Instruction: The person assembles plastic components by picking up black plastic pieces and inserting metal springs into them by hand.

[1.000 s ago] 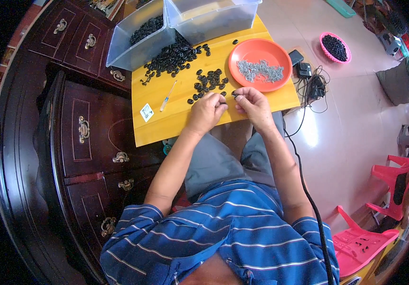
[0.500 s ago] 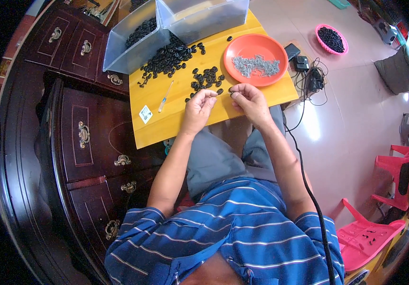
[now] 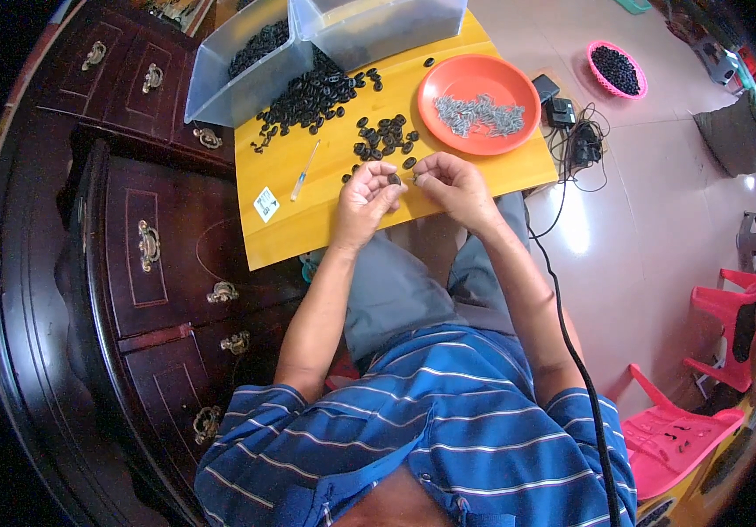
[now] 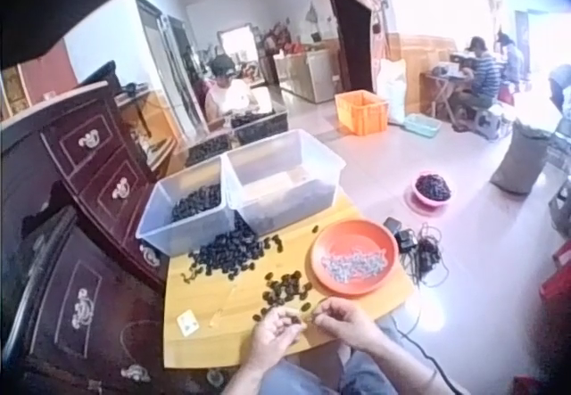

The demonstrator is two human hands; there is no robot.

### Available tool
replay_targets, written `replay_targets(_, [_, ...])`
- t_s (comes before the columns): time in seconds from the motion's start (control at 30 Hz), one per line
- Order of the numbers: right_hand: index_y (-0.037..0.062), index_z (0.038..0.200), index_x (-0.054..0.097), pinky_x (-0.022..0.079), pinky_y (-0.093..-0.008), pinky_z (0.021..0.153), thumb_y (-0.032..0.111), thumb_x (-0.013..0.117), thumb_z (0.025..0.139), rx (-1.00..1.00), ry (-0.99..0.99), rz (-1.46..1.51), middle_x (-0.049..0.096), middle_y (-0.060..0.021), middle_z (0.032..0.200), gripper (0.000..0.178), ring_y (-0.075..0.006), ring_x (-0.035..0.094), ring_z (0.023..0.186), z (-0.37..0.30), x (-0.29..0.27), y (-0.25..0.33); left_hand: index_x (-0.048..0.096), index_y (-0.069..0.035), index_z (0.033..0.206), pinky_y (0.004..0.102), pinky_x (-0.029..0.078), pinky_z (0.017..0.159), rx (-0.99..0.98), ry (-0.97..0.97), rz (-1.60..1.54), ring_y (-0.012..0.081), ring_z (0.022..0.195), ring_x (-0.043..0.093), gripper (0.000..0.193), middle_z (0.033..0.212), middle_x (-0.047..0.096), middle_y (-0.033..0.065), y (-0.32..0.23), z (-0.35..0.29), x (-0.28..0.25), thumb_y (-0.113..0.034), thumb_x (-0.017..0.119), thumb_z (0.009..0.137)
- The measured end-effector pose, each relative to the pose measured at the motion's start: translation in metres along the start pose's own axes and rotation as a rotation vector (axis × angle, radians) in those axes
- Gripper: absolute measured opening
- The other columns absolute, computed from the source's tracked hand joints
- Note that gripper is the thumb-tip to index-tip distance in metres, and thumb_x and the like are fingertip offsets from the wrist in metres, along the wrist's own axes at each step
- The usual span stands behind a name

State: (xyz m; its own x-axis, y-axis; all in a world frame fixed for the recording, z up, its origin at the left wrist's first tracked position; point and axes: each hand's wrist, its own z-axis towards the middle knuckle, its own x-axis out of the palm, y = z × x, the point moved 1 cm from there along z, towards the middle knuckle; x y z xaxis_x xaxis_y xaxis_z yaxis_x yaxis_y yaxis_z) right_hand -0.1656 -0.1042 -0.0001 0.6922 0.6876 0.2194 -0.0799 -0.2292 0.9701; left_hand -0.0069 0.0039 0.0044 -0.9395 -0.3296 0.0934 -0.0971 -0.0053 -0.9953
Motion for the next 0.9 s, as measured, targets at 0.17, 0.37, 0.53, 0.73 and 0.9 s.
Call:
replay_targets(0.17, [0.0013, 0.105, 0.063, 0.049, -0.0208, 0.067, 0.005, 0.065, 0.094, 0.004, 0.034, 0.005, 0.062, 0.0029, 0.086, 0.012, -0.0039, 0.056, 0.073, 0.004, -0.001, -0.006, 0.059, -0.003, 0.117, 0.019, 0.05, 0.069, -0.006, -0.002, 0.006, 0.003, 0.077, 0.058, 0.026, 0.092, 0.062, -0.0021, 0.005, 0.0, -0.002, -0.004, 0.067, 0.092])
replay_targets(0.37, [0.0011, 0.103, 0.063, 0.05, -0.0211, 0.069, 0.005, 0.065, 0.093, 0.023, 0.041, -0.052, 0.063, 0.0026, 0.086, 0.011, -0.0041, 0.058, 0.075, 0.006, -0.001, -0.004, 0.062, -0.002, 0.119, 0.0188, 0.05, 0.069, 0.024, 0.016, 0.004, 0.0027, 0.076, 0.057, 0.028, 0.092, 0.062, -0.0027, 0.007, 0.0, -0.003, -0.003, 0.068, 0.092])
replay_targets(0.53, [0.001, 0.103, 0.063, 0.05, -0.0209, 0.069, 0.005, 0.065, 0.093, 0.022, 0.033, -0.044, 0.063, 0.0026, 0.086, 0.011, -0.0039, 0.057, 0.075, 0.005, 0.0, -0.004, 0.062, -0.003, 0.119, 0.0191, 0.05, 0.069, 0.025, 0.031, -0.011, 0.0033, 0.076, 0.058, 0.028, 0.093, 0.063, -0.0021, 0.005, 0.0, -0.006, -0.003, 0.068, 0.092])
replay_targets(0.73, [0.0011, 0.105, 0.063, 0.048, -0.02, 0.068, 0.005, 0.065, 0.093, 0.026, 0.025, -0.011, 0.062, 0.0033, 0.087, 0.012, -0.0034, 0.056, 0.075, 0.003, 0.0, -0.003, 0.061, -0.003, 0.118, 0.0213, 0.052, 0.07, -0.01, 0.017, -0.173, 0.0061, 0.076, 0.06, 0.028, 0.095, 0.067, 0.002, 0.001, -0.001, -0.018, -0.005, 0.068, 0.091])
replay_targets(0.9, [0.0022, 0.103, 0.064, 0.048, -0.0195, 0.069, 0.005, 0.066, 0.093, -0.013, 0.023, -0.027, 0.062, 0.0038, 0.087, 0.01, -0.0032, 0.056, 0.076, 0.003, 0.001, -0.006, 0.061, -0.001, 0.118, 0.0212, 0.051, 0.071, 0.002, 0.048, -0.22, 0.0066, 0.077, 0.059, 0.026, 0.094, 0.065, 0.0015, -0.001, -0.001, -0.017, -0.001, 0.065, 0.092])
